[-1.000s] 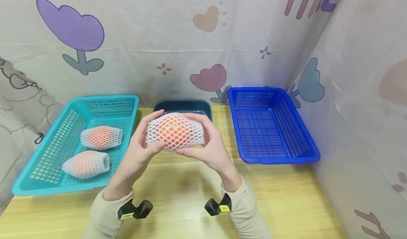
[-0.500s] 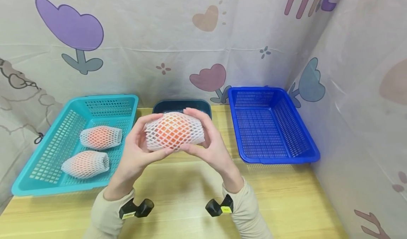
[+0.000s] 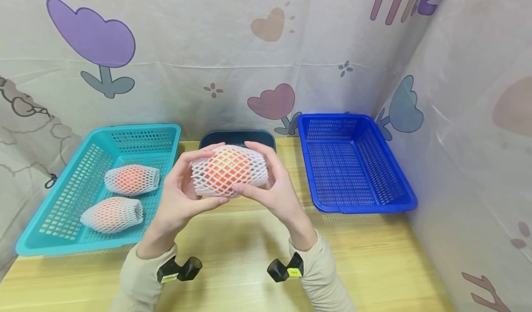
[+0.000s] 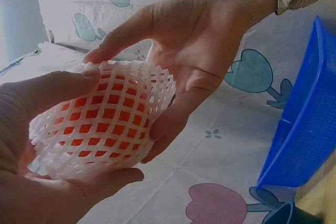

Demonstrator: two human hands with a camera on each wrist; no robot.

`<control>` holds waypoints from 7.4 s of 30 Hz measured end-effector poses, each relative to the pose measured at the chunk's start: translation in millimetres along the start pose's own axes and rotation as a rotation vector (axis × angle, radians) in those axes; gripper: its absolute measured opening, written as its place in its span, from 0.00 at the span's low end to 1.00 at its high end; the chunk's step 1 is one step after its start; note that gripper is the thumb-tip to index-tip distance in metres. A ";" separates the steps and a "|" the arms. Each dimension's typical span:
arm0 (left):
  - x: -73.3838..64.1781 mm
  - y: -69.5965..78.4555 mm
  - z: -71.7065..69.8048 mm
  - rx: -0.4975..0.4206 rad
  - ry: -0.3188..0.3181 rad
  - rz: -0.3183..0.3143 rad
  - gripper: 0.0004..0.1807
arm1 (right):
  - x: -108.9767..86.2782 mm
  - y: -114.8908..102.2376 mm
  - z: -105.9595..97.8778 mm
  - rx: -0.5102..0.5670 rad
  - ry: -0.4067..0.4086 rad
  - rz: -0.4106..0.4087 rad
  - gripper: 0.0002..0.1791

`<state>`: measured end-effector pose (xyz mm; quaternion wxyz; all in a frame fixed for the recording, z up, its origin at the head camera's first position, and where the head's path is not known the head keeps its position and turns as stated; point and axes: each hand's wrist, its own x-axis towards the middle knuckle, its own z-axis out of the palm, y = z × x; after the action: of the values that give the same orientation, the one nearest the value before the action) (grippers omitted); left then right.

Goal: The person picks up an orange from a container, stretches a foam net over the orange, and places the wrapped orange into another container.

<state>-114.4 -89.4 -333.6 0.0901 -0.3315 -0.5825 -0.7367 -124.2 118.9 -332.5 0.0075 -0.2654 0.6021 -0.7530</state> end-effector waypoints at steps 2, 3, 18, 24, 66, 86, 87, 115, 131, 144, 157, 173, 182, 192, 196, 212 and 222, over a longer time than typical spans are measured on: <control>0.0 0.8 0.1 0.000 -0.004 -0.007 0.46 | 0.0 -0.4 0.6 0.002 0.008 -0.011 0.43; -0.1 1.4 0.2 0.003 -0.004 -0.015 0.47 | 0.1 -0.6 1.0 0.003 0.013 -0.016 0.42; -0.7 3.8 1.1 0.035 0.077 -0.196 0.38 | 1.7 -0.3 3.4 0.038 0.040 -0.048 0.40; -2.3 4.0 1.2 0.031 0.086 -0.217 0.38 | 1.2 1.4 4.0 0.056 0.024 -0.045 0.40; 0.0 6.2 0.3 -0.001 0.088 -0.196 0.40 | 4.0 1.8 3.3 0.073 0.011 -0.041 0.42; 2.5 13.4 3.0 0.016 0.073 -0.124 0.43 | 1.9 -1.6 1.5 0.027 -0.076 -0.154 0.45; 2.9 13.5 3.0 0.022 0.066 -0.112 0.44 | 1.6 -1.9 1.3 0.014 -0.067 -0.142 0.44; 0.9 3.5 27.4 -0.075 0.270 -0.015 0.42 | 2.8 22.5 49.4 0.376 0.262 -0.329 0.39; 5.6 9.0 19.4 -0.086 0.232 0.102 0.43 | -2.0 28.1 45.4 0.211 0.213 -0.319 0.43; 5.9 11.0 7.2 -0.058 0.042 0.153 0.46 | 4.8 14.2 13.9 0.082 -0.016 -0.424 0.41; 6.7 9.2 2.3 -0.042 -0.014 0.171 0.46 | 9.1 15.6 5.8 0.115 -0.085 -0.444 0.41; 2.5 16.7 6.2 -0.114 0.148 -0.002 0.40 | 18.7 12.1 -1.2 -0.174 -0.049 -0.747 0.23; 3.1 18.0 7.9 -0.074 0.184 -0.066 0.31 | 21.7 10.0 -3.9 -0.227 -0.101 -0.798 0.21; 5.1 19.2 7.5 -0.128 0.141 -0.120 0.25 | 22.9 8.0 -6.2 -0.218 -0.105 -0.763 0.26; 5.0 19.2 6.8 -0.114 0.112 -0.129 0.26 | 20.9 6.4 -5.2 -0.154 -0.101 -0.712 0.26; 13.6 11.0 12.0 0.322 0.165 0.303 0.22 | 19.8 -0.3 0.9 0.010 0.001 -0.550 0.26; 15.4 9.2 13.8 0.299 0.063 0.325 0.48 | 14.7 -14.3 8.4 -0.030 0.112 -0.362 0.29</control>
<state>-116.1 -75.7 -315.8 0.2740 -0.3809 -0.6212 -0.6277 -129.0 110.3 -312.6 -0.1656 -0.3269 0.5553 -0.7465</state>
